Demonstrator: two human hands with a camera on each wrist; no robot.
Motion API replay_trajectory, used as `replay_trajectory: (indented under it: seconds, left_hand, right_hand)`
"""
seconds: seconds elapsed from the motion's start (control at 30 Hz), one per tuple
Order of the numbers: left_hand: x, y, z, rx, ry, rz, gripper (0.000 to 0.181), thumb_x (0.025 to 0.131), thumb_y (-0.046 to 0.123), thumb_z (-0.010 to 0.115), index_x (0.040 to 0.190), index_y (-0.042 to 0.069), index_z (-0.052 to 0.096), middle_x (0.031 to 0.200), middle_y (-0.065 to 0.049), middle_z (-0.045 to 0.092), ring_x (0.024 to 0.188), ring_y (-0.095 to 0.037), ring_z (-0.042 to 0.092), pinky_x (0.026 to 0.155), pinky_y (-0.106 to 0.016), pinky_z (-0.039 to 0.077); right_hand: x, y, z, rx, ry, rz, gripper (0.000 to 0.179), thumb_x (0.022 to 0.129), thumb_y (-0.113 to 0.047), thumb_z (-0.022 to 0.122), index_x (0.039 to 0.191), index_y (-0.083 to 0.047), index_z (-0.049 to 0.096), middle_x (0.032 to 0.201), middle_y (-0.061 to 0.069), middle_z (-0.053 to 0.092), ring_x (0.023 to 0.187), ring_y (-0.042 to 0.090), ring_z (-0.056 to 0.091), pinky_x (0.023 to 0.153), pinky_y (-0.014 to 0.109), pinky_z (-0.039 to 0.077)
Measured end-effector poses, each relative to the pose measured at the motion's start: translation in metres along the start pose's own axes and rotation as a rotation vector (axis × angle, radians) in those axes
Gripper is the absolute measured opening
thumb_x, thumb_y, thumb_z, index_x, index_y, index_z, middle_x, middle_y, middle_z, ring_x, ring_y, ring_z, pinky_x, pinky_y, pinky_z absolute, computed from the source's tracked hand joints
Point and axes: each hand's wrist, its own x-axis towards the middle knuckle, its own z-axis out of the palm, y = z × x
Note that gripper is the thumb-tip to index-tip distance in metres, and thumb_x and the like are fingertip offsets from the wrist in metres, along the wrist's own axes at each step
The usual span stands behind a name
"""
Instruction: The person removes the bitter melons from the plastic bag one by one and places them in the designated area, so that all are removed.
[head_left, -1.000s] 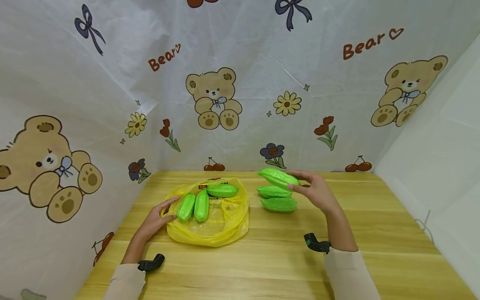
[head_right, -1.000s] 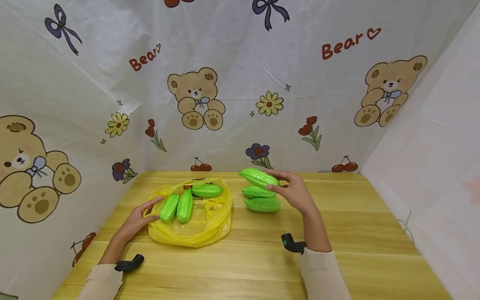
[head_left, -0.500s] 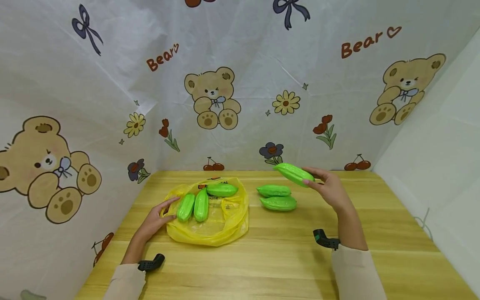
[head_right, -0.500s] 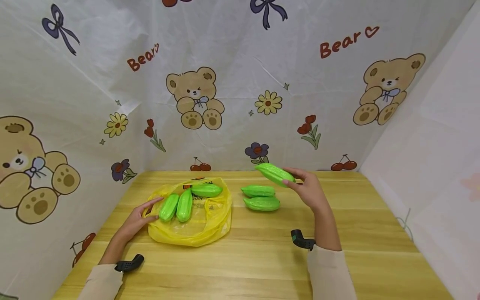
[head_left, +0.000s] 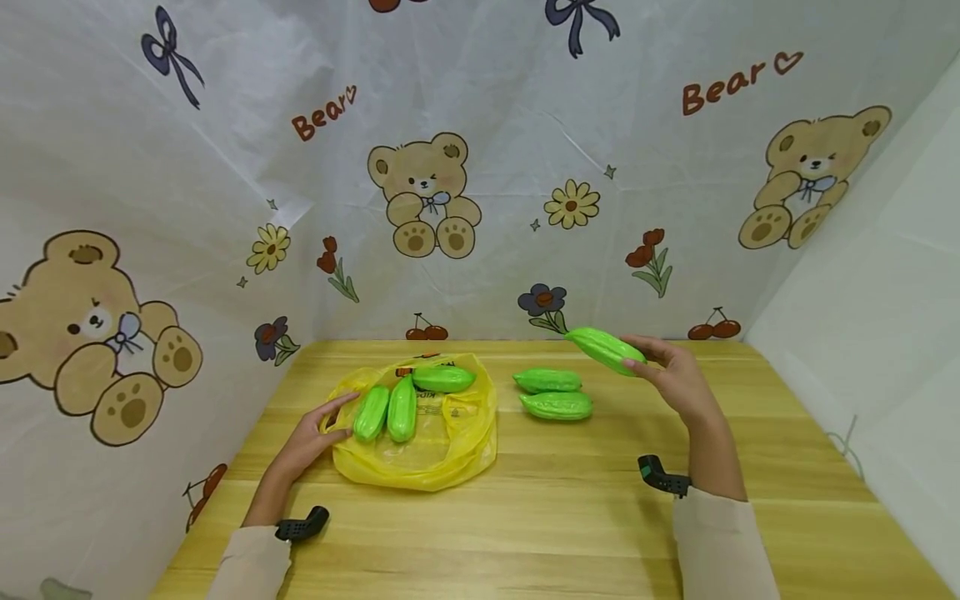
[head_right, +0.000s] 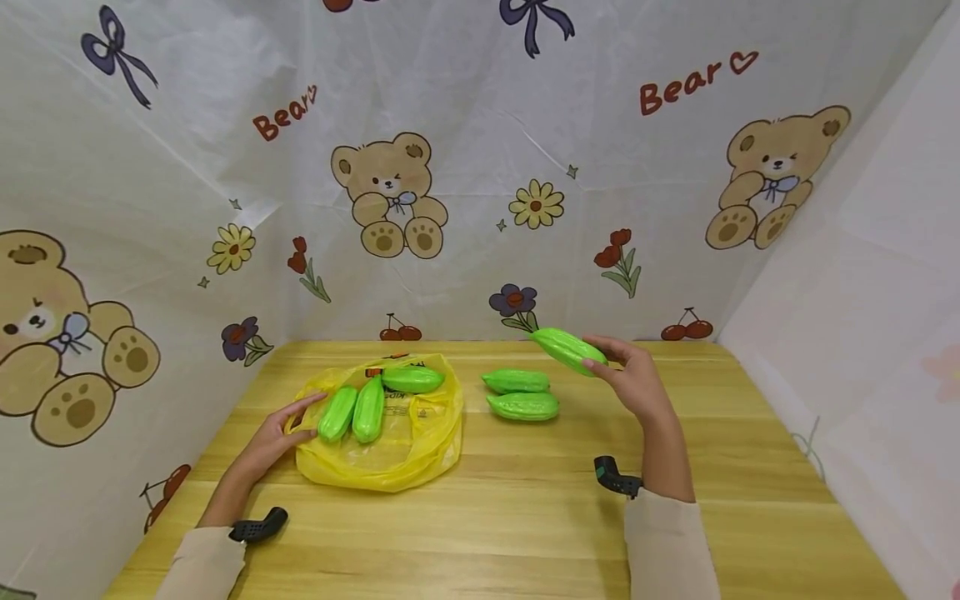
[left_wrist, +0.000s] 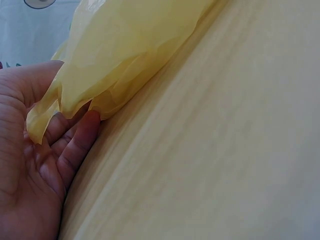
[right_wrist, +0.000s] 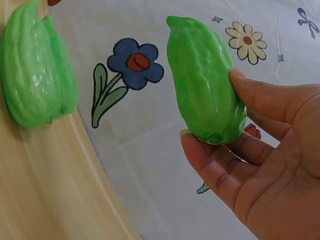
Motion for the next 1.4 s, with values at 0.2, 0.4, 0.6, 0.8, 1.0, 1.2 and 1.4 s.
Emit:
replay_trajectory:
  seconds: [0.2, 0.4, 0.6, 0.8, 1.0, 1.2, 1.4]
  left_hand:
    - [-0.001, 0.000, 0.001, -0.031, -0.004, 0.000, 0.060, 0.092, 0.005, 0.071, 0.149, 0.008, 0.051, 0.157, -0.019, 0.040, 0.140, -0.039, 0.031, 0.111, -0.068, 0.017]
    - [-0.001, 0.000, 0.001, -0.030, -0.008, 0.004, 0.061, 0.092, 0.007, 0.071, 0.149, 0.007, 0.051, 0.156, -0.019, 0.041, 0.138, -0.037, 0.033, 0.110, -0.066, 0.019]
    - [0.002, 0.002, -0.001, -0.016, -0.006, 0.005, 0.061, 0.093, 0.008, 0.071, 0.150, 0.007, 0.050, 0.149, -0.020, 0.046, 0.127, -0.036, 0.037, 0.105, -0.061, 0.024]
    - [0.005, 0.003, -0.002, -0.007, -0.001, 0.016, 0.061, 0.092, 0.008, 0.071, 0.150, 0.008, 0.050, 0.155, -0.018, 0.043, 0.130, -0.037, 0.035, 0.109, -0.066, 0.019]
    - [0.004, 0.004, -0.002, -0.012, -0.005, 0.008, 0.061, 0.092, 0.007, 0.071, 0.150, 0.008, 0.050, 0.156, -0.018, 0.042, 0.139, -0.038, 0.031, 0.111, -0.070, 0.014]
    - [0.002, 0.005, -0.001, -0.025, -0.002, -0.003, 0.062, 0.092, 0.007, 0.071, 0.150, 0.008, 0.050, 0.156, -0.018, 0.041, 0.139, -0.039, 0.031, 0.111, -0.069, 0.015]
    - [0.001, 0.004, 0.001, -0.023, 0.004, -0.017, 0.062, 0.092, 0.008, 0.071, 0.150, 0.008, 0.050, 0.156, -0.018, 0.041, 0.134, -0.037, 0.034, 0.110, -0.067, 0.018]
  right_hand:
    - [0.001, 0.011, -0.005, -0.034, 0.004, 0.005, 0.050, 0.103, -0.029, 0.062, 0.146, -0.005, 0.054, 0.143, 0.020, 0.055, 0.130, 0.038, 0.048, 0.088, 0.025, 0.045]
    - [-0.002, 0.020, -0.008, -0.048, 0.014, 0.029, 0.051, 0.103, -0.032, 0.060, 0.147, -0.006, 0.054, 0.143, 0.020, 0.055, 0.129, 0.036, 0.049, 0.088, 0.025, 0.045]
    - [0.000, 0.034, -0.012, -0.059, 0.020, 0.034, 0.051, 0.104, -0.027, 0.059, 0.148, -0.004, 0.051, 0.144, 0.022, 0.053, 0.128, 0.037, 0.049, 0.084, 0.019, 0.045]
    - [0.001, 0.043, -0.015, -0.064, 0.034, 0.059, 0.052, 0.104, -0.027, 0.060, 0.149, -0.004, 0.050, 0.145, 0.023, 0.051, 0.129, 0.039, 0.047, 0.086, 0.024, 0.043]
    - [-0.002, 0.050, -0.016, -0.082, 0.033, 0.063, 0.047, 0.104, -0.022, 0.060, 0.145, 0.000, 0.053, 0.142, 0.026, 0.053, 0.127, 0.042, 0.048, 0.081, 0.014, 0.042]
    - [-0.003, 0.061, -0.015, -0.113, 0.030, 0.073, 0.044, 0.103, -0.016, 0.060, 0.143, 0.001, 0.055, 0.143, 0.027, 0.052, 0.126, 0.043, 0.049, 0.079, 0.012, 0.042]
    - [-0.003, 0.074, -0.014, -0.156, 0.008, 0.064, 0.043, 0.102, -0.016, 0.062, 0.141, 0.001, 0.057, 0.142, 0.028, 0.053, 0.125, 0.045, 0.050, 0.079, 0.015, 0.044]
